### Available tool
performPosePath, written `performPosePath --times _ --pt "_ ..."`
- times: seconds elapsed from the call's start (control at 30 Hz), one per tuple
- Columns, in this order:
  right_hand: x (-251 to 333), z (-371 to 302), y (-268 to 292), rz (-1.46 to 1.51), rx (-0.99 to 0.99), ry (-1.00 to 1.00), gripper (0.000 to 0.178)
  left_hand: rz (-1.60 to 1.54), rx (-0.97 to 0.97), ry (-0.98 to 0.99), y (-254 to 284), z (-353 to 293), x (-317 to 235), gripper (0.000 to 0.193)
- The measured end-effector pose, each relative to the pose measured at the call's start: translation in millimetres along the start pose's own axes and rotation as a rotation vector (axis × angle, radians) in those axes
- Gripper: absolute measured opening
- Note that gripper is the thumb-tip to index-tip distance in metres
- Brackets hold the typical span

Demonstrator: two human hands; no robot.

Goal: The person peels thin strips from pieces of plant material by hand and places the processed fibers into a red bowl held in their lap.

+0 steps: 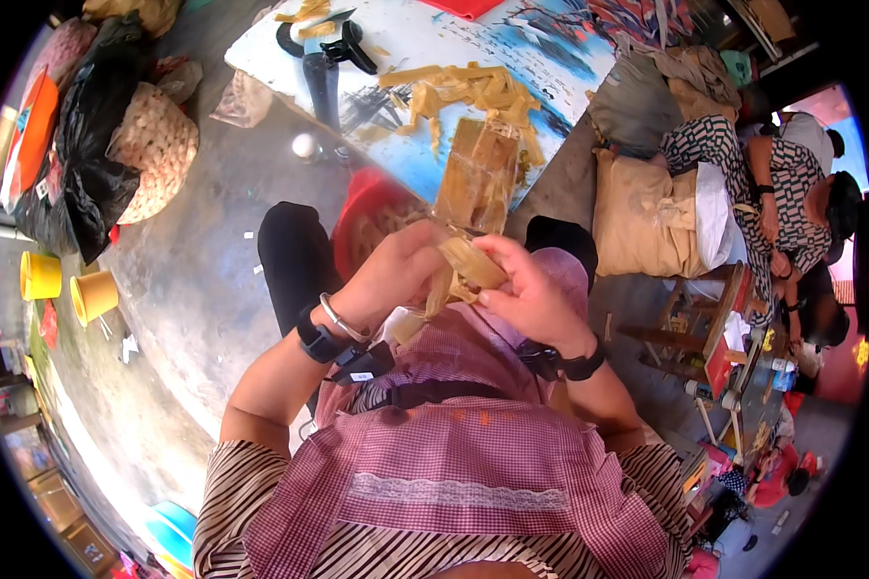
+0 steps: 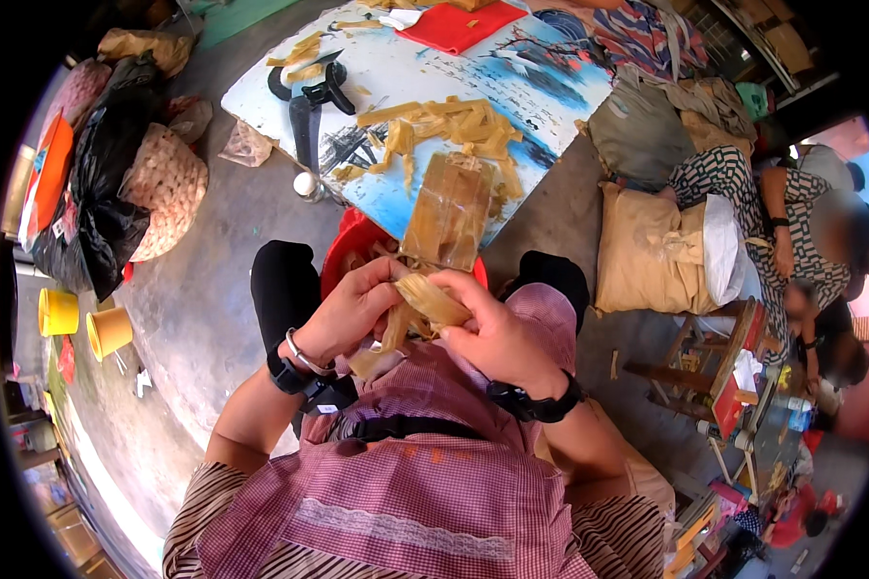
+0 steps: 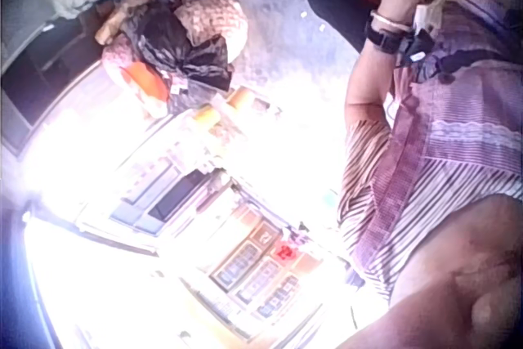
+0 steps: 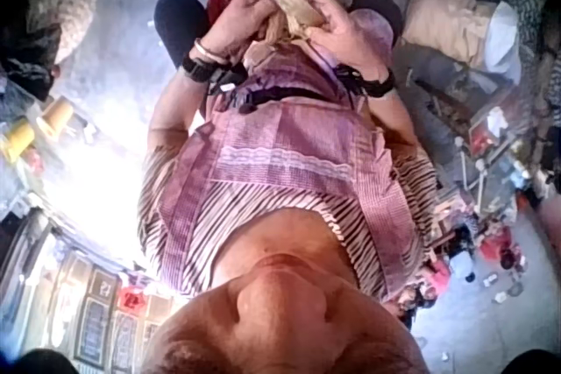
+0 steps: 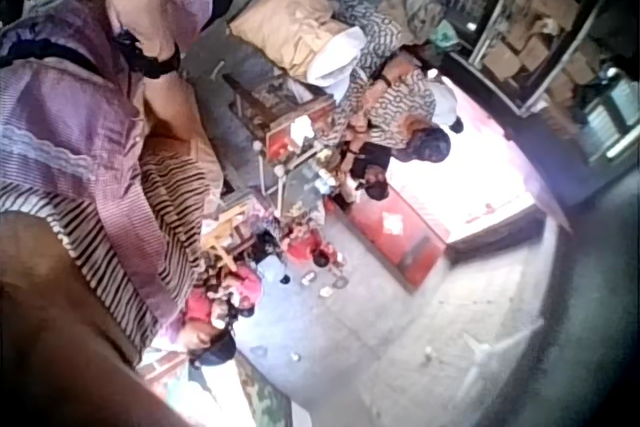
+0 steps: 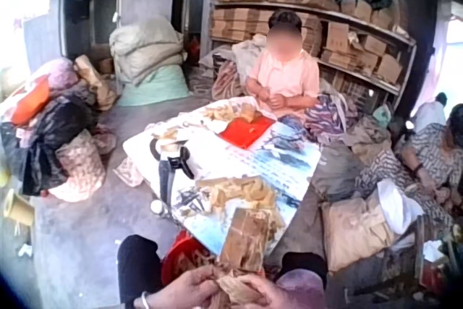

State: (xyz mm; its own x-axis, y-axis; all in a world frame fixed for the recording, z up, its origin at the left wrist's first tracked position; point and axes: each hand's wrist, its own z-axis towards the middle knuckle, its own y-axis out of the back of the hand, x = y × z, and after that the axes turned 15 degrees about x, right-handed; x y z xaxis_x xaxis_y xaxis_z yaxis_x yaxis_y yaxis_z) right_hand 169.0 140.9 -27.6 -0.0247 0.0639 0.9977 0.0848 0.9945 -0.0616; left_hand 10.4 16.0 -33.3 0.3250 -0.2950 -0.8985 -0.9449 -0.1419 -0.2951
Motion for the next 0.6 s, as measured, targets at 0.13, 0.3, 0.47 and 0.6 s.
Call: performPosePath --times 0.13,0.3,0.47,0.6 --pt "1 -9 -11 -0.285 0.096 -0.108 0.045 -0.358 0.004 0.050 -3 8 22 0.014" --pt "-20 -3 -8 -0.504 -0.024 0.218 0.026 -0.434 0.084 0.012 -8 11 37 0.014" --pt "-26 -9 -13 -0.045 -0.046 0.065 0.018 0.146 -0.102 -0.188 -13 16 50 0.016" --pt "-24 -5 -2 0.914 -0.153 -0.168 0.028 0.813 -0.270 -0.435 -24 6 28 0.027"
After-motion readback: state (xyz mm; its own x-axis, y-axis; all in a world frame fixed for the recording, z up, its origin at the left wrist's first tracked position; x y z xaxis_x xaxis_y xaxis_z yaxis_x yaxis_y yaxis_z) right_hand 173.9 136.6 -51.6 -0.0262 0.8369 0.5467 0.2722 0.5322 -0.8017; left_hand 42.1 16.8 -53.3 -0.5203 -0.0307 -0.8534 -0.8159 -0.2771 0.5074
